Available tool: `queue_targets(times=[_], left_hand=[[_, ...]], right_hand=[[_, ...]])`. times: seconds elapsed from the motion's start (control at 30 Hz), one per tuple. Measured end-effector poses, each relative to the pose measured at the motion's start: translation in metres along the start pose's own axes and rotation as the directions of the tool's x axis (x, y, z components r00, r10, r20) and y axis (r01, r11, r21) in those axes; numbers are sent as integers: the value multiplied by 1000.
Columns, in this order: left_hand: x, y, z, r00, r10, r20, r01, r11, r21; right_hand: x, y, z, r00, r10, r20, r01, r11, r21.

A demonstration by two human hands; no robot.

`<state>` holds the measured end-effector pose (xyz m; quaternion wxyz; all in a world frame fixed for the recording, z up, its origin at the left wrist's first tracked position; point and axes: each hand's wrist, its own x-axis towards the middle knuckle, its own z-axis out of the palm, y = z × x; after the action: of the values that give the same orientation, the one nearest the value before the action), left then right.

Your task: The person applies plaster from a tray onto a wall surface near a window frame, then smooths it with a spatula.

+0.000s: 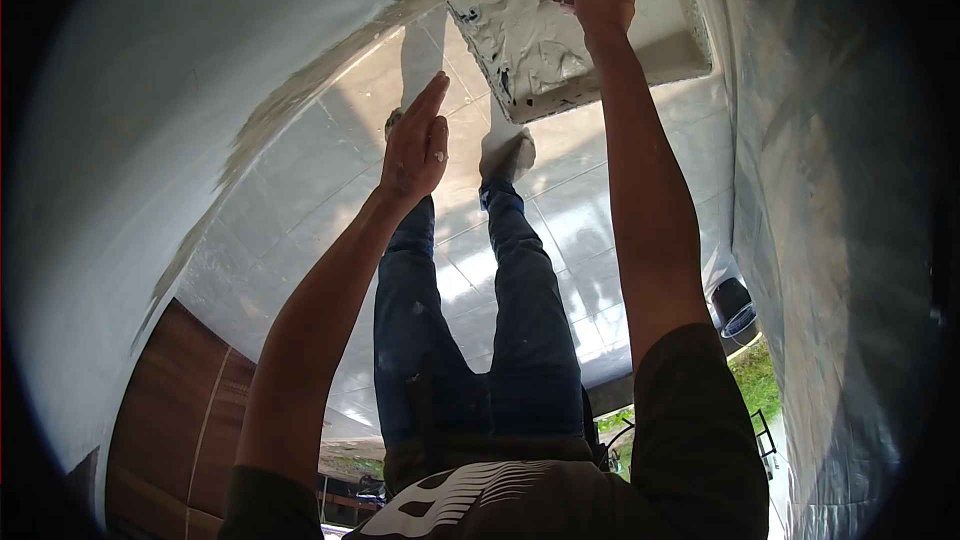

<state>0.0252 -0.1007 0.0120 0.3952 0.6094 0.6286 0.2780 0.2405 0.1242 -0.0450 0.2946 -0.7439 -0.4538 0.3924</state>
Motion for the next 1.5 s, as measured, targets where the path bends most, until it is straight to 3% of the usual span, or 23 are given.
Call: queue_targets(times=[0.1, 0.27, 0.33, 0.47, 0.57, 0.63, 0.7, 0.77, 0.9, 0.97, 1.03, 1.1, 1.13, 1.2, 1.43, 1.5], left_hand=[[-2, -4, -4, 999, 41, -23, -41, 999, -12], [-4, -9, -3, 999, 30, -29, -30, 1000, 3], [-5, -9, -4, 1000, 18, -24, -18, 1000, 11], [-6, -7, -4, 1000, 20, -18, -20, 1000, -12], [-8, -10, -2, 1000, 19, -15, -19, 1000, -12], [-9, -12, 1, 1000, 19, -17, -20, 1000, -7], [-9, -11, 1, 1000, -1, -3, 1, 1000, -18], [-9, -10, 1, 1000, 8, -4, -9, 1000, -18], [-10, -11, 1, 1000, 21, -4, -21, 1000, -21], [-11, -12, 0, 1000, 22, -6, -22, 1000, -20], [-11, -13, -2, 1000, 23, -8, -23, 1000, -20], [-12, -13, -3, 1000, 10, -6, -10, 1000, -10], [-12, -13, -3, 1000, 11, -6, -11, 1000, -11], [-13, -14, -4, 1000, 2, -10, -2, 1000, -1], [-16, -11, -2, 999, -43, 8, 44, 998, -42], [-17, -11, -1, 999, -35, 1, 35, 998, -48]], right_hand=[[-11, 8, -2, 996, 2, 90, -6, 999, 44], [-57, 39, 7, 995, 49, 82, -64, 982, 179], [-74, 28, 12, 967, 255, 23, -246, 904, 349], [-73, 26, 32, 970, 238, -58, -206, 920, 333], [-70, 37, 48, 980, 175, -91, -151, 963, 223], [-76, 34, 60, 965, 237, -114, -173, 900, 401], [-79, 22, 66, 968, 223, -114, -159, 899, 409], [-83, 12, 73, 947, 306, -98, -218, 836, 503], [-74, 8, 101, 938, 318, -138, -210, 839, 502], [-68, 9, 114, 918, 358, -168, -195, 779, 596], [-65, 12, 124, 919, 350, -179, -201, 809, 553], [-71, -6, 117, 895, 445, 7, -314, 620, 719], [-72, -12, 114, 896, 445, 6, -313, 621, 718], [-71, -11, 114, 866, 488, 106, -359, 461, 812], [-75, -15, 106, 818, 553, 160, -425, 393, 815], [-71, -5, 109, 870, 481, 110, -334, 410, 849]])
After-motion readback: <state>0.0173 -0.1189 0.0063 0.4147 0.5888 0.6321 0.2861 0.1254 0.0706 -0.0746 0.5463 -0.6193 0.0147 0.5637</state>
